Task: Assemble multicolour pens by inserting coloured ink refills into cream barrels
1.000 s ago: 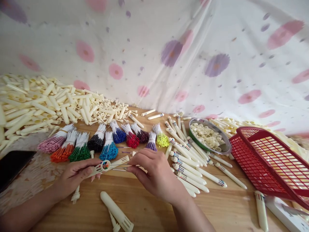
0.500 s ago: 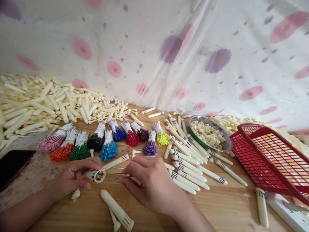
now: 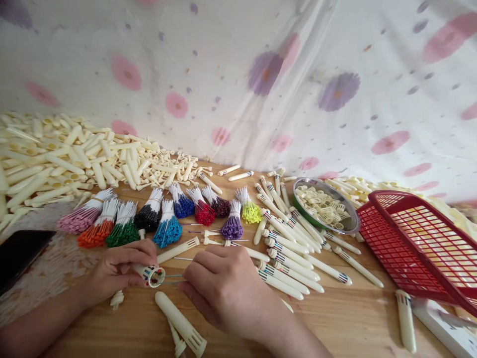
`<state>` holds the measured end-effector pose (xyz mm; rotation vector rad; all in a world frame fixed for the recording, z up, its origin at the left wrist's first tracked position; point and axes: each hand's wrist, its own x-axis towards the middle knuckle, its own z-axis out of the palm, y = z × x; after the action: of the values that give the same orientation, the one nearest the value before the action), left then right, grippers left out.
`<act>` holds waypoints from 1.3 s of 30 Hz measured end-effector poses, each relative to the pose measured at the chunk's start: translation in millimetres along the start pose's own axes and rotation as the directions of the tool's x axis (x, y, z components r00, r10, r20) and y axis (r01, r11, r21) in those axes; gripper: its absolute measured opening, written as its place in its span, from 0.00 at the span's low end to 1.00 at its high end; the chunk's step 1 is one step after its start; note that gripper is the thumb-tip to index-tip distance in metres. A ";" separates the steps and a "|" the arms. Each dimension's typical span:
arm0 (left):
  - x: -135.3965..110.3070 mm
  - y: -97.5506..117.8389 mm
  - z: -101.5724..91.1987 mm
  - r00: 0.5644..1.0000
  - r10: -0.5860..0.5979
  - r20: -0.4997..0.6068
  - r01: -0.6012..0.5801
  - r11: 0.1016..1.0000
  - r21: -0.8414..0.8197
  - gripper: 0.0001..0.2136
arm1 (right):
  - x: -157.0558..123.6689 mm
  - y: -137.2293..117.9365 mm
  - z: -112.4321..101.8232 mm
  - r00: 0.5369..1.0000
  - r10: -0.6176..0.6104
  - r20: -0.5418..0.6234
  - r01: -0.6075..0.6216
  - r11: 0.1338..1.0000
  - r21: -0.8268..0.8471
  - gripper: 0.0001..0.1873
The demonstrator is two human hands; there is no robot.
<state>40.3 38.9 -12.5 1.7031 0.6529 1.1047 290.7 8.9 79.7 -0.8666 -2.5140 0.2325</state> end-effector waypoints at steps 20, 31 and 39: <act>-0.2 -0.9 -0.4 0.996 -0.059 0.060 0.058 0.998 0.018 0.11 | 3.5 1.0 0.7 1.000 -0.014 0.022 0.015 0.999 -0.045 0.15; -0.5 8.3 2.5 0.973 -0.137 0.188 0.121 0.988 0.096 0.13 | 3.9 4.0 8.0 0.998 -0.045 -0.032 0.045 0.999 0.014 0.13; -3.7 4.7 3.8 0.981 -0.132 0.144 0.129 0.991 0.031 0.14 | 4.3 6.2 6.5 0.998 -0.050 -0.022 0.051 0.997 0.052 0.10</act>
<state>41.8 32.4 -10.0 1.7155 0.6754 0.8753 288.0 16.4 73.7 -0.7795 -2.4952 0.2708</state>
